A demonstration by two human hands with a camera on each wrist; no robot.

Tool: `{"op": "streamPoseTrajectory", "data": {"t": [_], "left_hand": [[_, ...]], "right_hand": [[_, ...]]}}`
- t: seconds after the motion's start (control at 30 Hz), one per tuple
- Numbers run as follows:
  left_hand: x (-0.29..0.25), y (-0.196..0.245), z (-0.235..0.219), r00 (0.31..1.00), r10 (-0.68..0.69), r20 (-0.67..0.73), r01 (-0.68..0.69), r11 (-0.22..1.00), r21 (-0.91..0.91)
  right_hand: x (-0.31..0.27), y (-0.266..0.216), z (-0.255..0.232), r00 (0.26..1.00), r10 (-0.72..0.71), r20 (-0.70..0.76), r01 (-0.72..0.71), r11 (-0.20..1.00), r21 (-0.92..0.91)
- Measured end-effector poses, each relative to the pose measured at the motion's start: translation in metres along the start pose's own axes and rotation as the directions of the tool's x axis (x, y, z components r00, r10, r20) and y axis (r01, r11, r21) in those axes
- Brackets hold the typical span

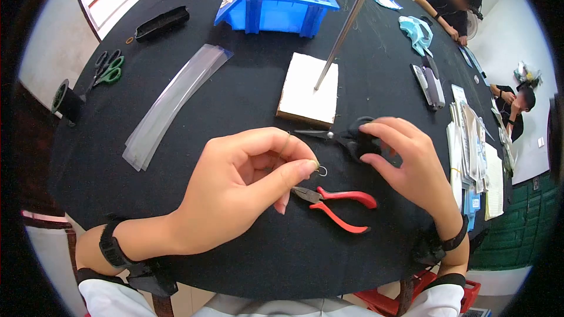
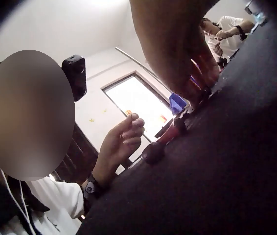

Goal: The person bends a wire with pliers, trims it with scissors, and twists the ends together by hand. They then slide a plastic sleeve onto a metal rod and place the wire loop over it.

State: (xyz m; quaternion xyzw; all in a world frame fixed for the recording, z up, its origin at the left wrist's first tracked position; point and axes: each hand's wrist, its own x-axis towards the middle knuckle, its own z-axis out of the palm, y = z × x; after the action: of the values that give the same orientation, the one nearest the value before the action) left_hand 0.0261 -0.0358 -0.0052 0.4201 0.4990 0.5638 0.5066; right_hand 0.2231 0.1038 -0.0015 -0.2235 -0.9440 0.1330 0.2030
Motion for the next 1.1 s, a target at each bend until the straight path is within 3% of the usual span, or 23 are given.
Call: {"op": "streamPoseTrajectory", "data": {"t": [0.1, 0.13, 0.2, 0.23, 0.27, 0.33, 0.37, 0.5, 0.6, 0.77, 0.87, 1.0, 1.03, 1.1], "left_hand": [[0.001, -0.003, -0.001, 1.0, 0.004, 0.007, -0.004, 1.0, -0.014], [0.002, -0.003, -0.001, 1.0, 0.018, 0.01, -0.018, 1.0, -0.009], [0.001, -0.004, 0.001, 0.999, 0.04, 0.016, -0.04, 0.999, 0.001], [0.001, -0.005, 0.002, 0.998, 0.063, 0.018, -0.063, 0.997, 0.034], [0.0, -0.005, 0.003, 0.996, 0.085, 0.021, -0.086, 0.994, 0.066], [0.0, -0.006, 0.004, 0.994, 0.109, 0.029, -0.111, 0.987, 0.119], [0.0, -0.006, 0.003, 0.993, 0.112, 0.031, -0.115, 0.984, 0.138], [-0.001, -0.003, 0.0, 0.997, 0.065, 0.036, -0.07, 0.987, 0.146], [0.002, -0.001, 0.001, 0.98, 0.199, -0.023, -0.2, 0.978, -0.053], [0.003, -0.002, -0.006, 0.982, 0.189, 0.007, -0.183, 0.957, -0.225], [0.004, -0.002, -0.005, 0.987, 0.154, 0.046, -0.131, 0.937, -0.323], [0.003, 0.002, -0.005, 0.994, 0.096, 0.061, -0.059, 0.891, -0.451], [0.002, 0.004, -0.004, 0.995, 0.076, 0.062, -0.038, 0.882, -0.47], [0.0, 0.005, -0.002, 0.996, 0.043, 0.072, -0.002, 0.866, -0.5]], "right_hand": [[0.004, 0.0, 0.001, 0.993, -0.107, -0.055, 0.103, 0.992, -0.075], [0.004, -0.003, 0.001, 1.0, 0.002, 0.011, -0.004, 0.987, 0.158], [0.002, -0.015, 0.001, 0.965, 0.159, 0.211, -0.252, 0.79, 0.559], [0.004, -0.023, 0.001, 0.932, 0.154, 0.327, -0.342, 0.67, 0.659], [0.008, -0.036, -0.002, 0.889, 0.185, 0.419, -0.45, 0.525, 0.723], [0.01, -0.044, 0.002, 0.88, 0.145, 0.452, -0.464, 0.458, 0.758], [0.011, -0.048, 0.004, 0.893, 0.137, 0.429, -0.438, 0.483, 0.758], [0.012, -0.049, 0.006, 0.904, 0.144, 0.403, -0.426, 0.402, 0.811], [0.012, -0.045, 0.007, 0.916, 0.203, 0.346, -0.401, 0.469, 0.787], [0.012, -0.027, 0.004, 0.909, 0.329, 0.256, -0.405, 0.55, 0.73], [0.012, -0.016, 0.002, 0.912, 0.338, 0.234, -0.383, 0.495, 0.78], [0.007, -0.03, 0.01, 0.853, 0.241, 0.463, -0.515, 0.25, 0.82], [0.006, -0.036, 0.013, 0.84, 0.212, 0.499, -0.541, 0.264, 0.798], [0.004, -0.047, 0.024, 0.889, 0.214, 0.404, -0.457, 0.374, 0.807]]}}
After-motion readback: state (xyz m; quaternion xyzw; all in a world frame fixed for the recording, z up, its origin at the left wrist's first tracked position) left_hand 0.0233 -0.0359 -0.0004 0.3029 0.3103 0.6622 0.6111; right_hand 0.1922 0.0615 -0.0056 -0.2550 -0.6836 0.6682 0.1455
